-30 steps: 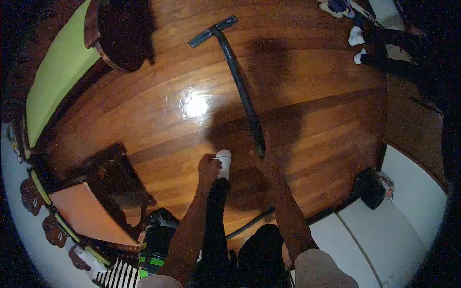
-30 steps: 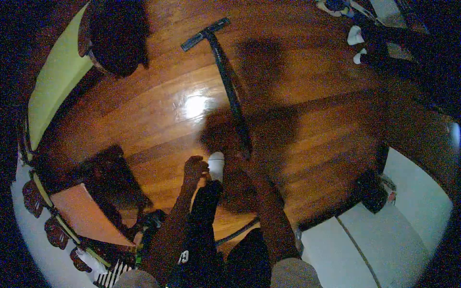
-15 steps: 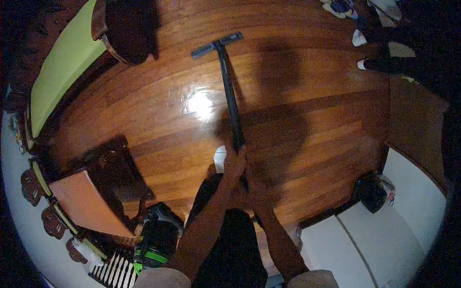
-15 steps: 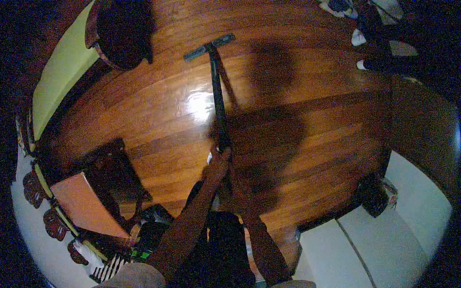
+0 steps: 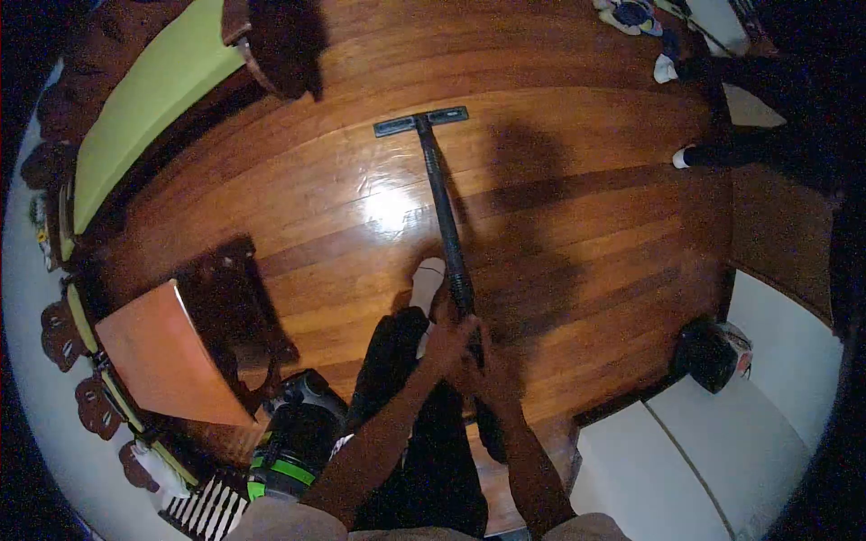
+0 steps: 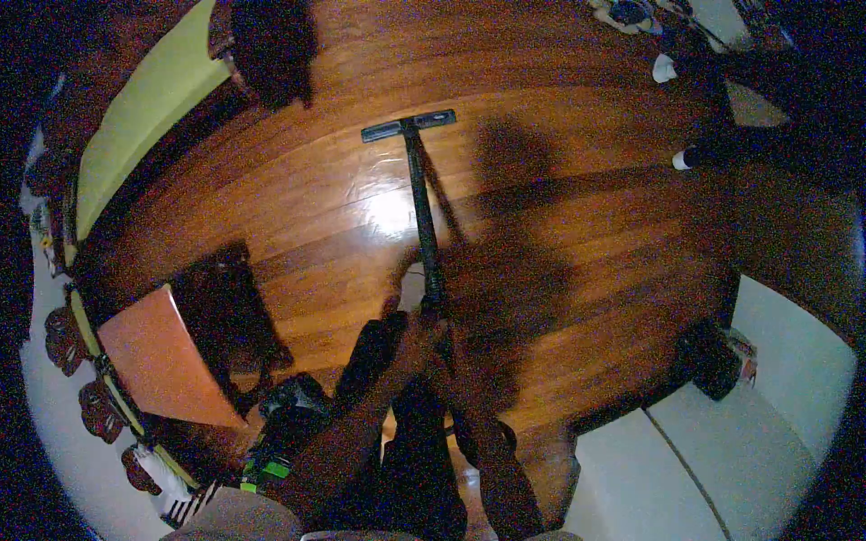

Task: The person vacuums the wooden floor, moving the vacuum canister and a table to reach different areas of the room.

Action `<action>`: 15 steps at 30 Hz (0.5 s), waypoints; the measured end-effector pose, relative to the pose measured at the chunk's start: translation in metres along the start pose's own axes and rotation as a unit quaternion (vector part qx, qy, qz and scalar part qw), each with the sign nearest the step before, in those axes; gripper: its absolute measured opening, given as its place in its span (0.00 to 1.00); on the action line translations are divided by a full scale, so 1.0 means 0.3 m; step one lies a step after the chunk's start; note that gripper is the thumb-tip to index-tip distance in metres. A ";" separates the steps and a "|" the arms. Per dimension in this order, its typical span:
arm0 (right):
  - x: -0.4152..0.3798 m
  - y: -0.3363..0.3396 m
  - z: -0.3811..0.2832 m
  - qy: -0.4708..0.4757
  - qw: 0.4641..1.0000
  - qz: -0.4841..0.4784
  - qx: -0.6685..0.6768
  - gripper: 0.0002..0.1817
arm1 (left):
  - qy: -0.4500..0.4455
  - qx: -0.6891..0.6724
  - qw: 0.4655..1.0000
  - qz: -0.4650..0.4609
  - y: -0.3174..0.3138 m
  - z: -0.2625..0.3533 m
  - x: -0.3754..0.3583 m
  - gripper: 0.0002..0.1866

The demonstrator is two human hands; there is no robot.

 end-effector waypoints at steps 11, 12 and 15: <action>0.424 0.002 -0.125 0.222 0.957 0.181 0.049 0.35 | -0.071 0.078 0.991 0.078 0.133 0.209 0.301 0.39; 0.408 -0.016 -0.098 0.200 0.964 0.157 0.083 0.35 | -0.074 0.083 0.990 0.091 0.109 0.142 0.263 0.41; 0.077 -0.108 -0.065 -0.068 0.996 -0.031 0.041 0.35 | -0.056 0.037 0.996 0.053 0.061 0.001 0.005 0.41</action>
Point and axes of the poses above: each hand's wrist, its own x-axis towards the middle knuckle, its own y-axis out of the back of the hand, z = x × y, the point moved 8 cm from there along x, towards the middle knuckle, and after that the axes turned 5 degrees about y, right-handed, at the moved point
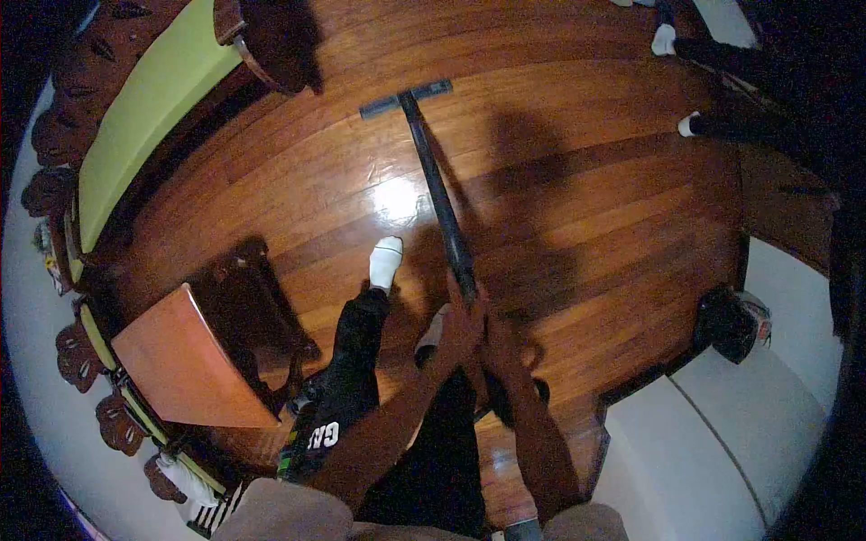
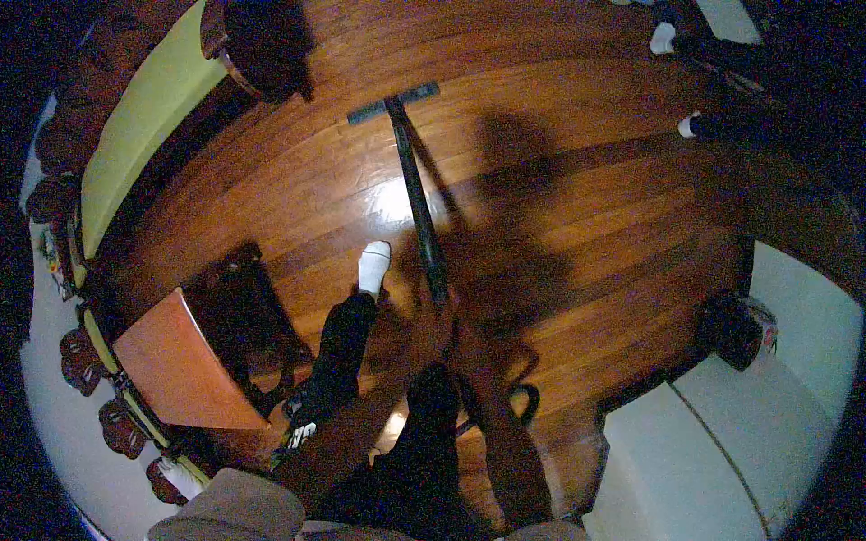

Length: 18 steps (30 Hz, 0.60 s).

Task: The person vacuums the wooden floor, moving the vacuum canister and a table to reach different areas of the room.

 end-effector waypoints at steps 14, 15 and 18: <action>0.424 -0.032 -0.470 0.029 0.999 -0.038 -0.002 0.36 | -0.001 -0.034 0.999 0.020 0.391 0.196 0.368 0.36; 0.466 -0.030 -0.485 0.027 0.999 -0.038 -0.001 0.36 | 0.001 -0.057 0.998 0.023 0.409 0.198 0.440 0.36; 0.463 0.016 -0.573 0.172 0.980 0.066 -0.069 0.26 | 0.014 0.015 0.999 0.029 0.458 0.266 0.439 0.41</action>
Point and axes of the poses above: each hand's wrist, its own x-axis towards the middle knuckle, its own y-axis out of the back of the hand, z = x × y, the point moved 8 cm from there along x, towards the middle knuckle, and after that the axes turned 5 degrees about y, right-handed, at the moved point
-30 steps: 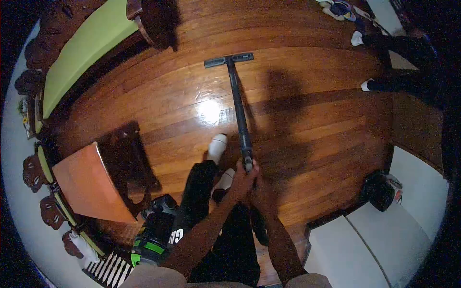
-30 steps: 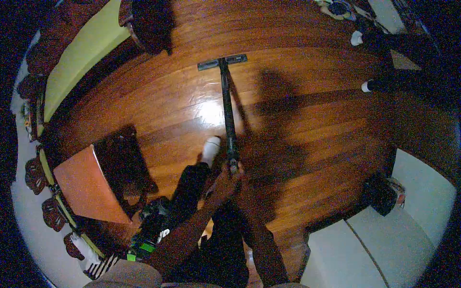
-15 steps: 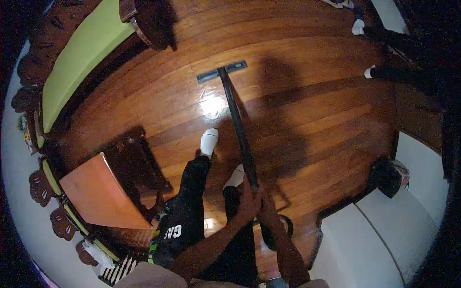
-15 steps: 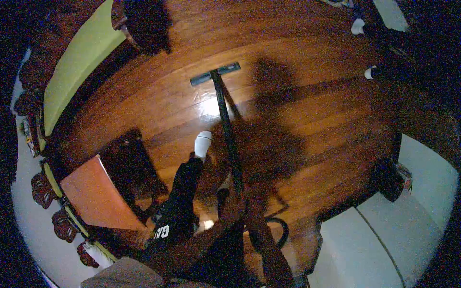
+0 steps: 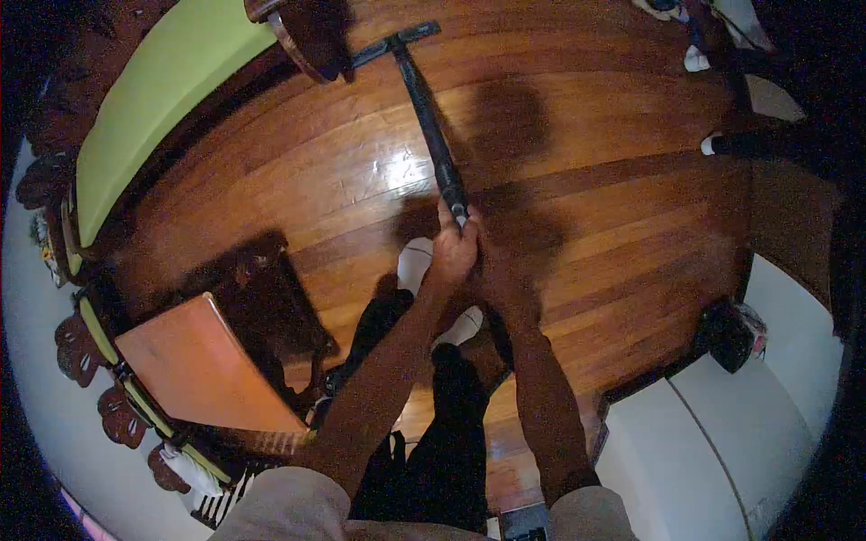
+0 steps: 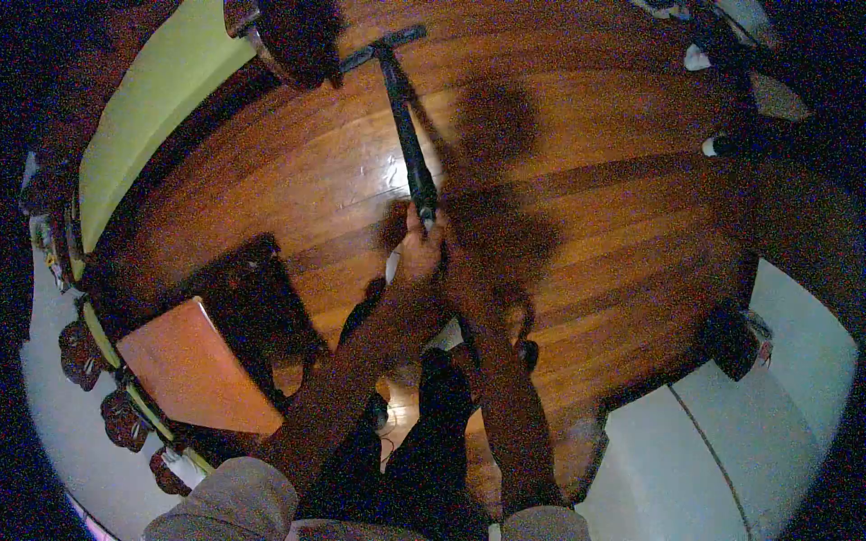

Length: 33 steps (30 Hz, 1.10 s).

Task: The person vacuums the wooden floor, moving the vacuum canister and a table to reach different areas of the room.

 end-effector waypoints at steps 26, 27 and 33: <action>-0.758 -0.160 0.225 -0.047 0.998 -0.016 0.028 0.39 | 0.029 0.006 0.999 -0.019 -0.278 -0.410 -0.598 0.40; -0.901 -0.171 0.264 -0.047 0.998 -0.006 0.039 0.40 | 0.042 0.004 0.998 -0.043 -0.325 -0.461 -0.719 0.41; -1.491 -0.188 0.365 -0.290 0.943 -0.122 0.111 0.37 | 0.184 0.060 0.947 -0.256 -0.612 -0.720 -1.308 0.42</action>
Point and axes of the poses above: each hand's wrist, its own x-axis towards the middle knuckle, its own y-axis out of the back of the hand, z = x × y, the point moved 8 cm from there along x, towards the middle knuckle, and after that the axes turned 5 degrees about y, right-handed, at the moved point
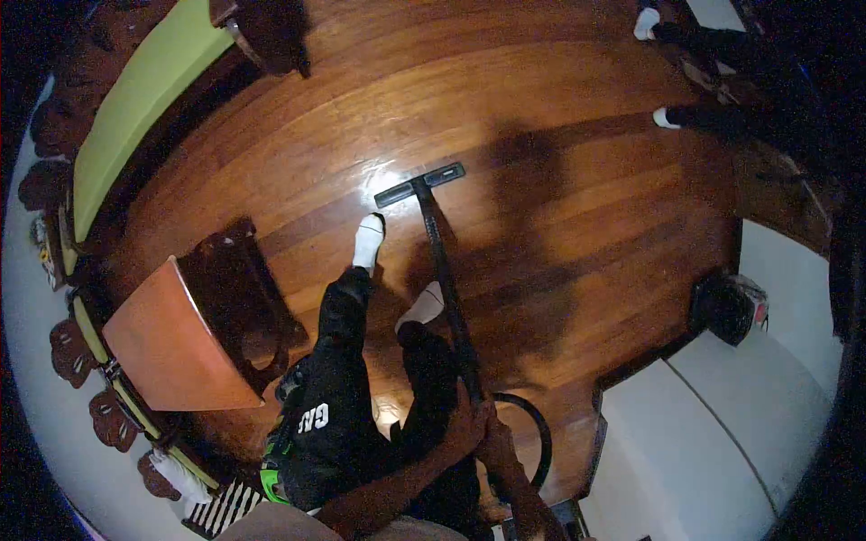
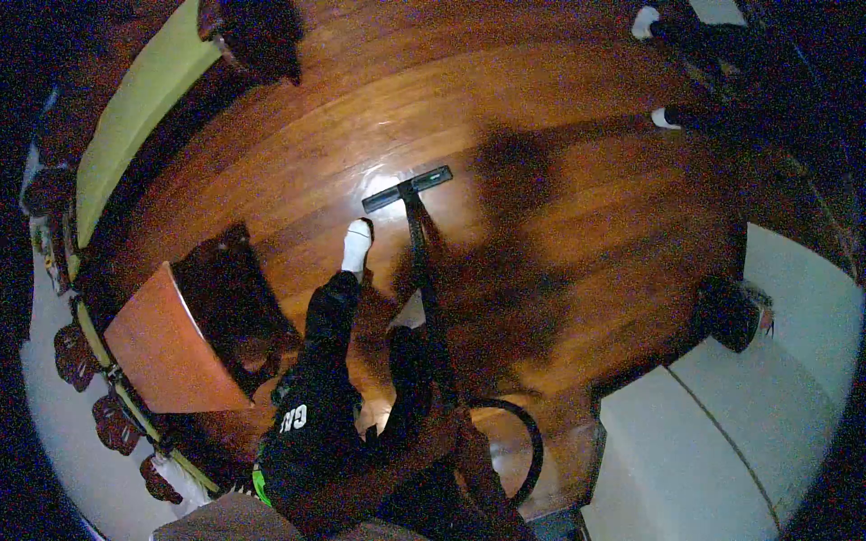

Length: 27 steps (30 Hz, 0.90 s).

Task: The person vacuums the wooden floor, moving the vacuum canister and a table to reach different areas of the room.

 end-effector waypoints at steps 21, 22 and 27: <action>0.151 0.147 -0.036 0.107 0.985 0.128 0.038 0.35 | 0.023 0.091 0.995 0.040 0.073 0.251 0.146 0.43; 0.127 0.147 -0.016 0.097 0.987 0.121 0.051 0.35 | 0.023 0.089 0.995 0.041 0.052 0.247 0.138 0.43; 0.322 0.330 -0.115 0.115 0.980 0.160 0.038 0.35 | -0.222 0.054 0.967 0.112 0.133 0.607 0.254 0.38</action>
Point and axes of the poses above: each hand's wrist, its own x-axis towards the middle knuckle, its own y-axis out of the back of the hand, z = x × y, the point moved 8 cm from there along x, towards the middle knuckle, and after that the axes turned 5 degrees about y, right-handed, at the moved point
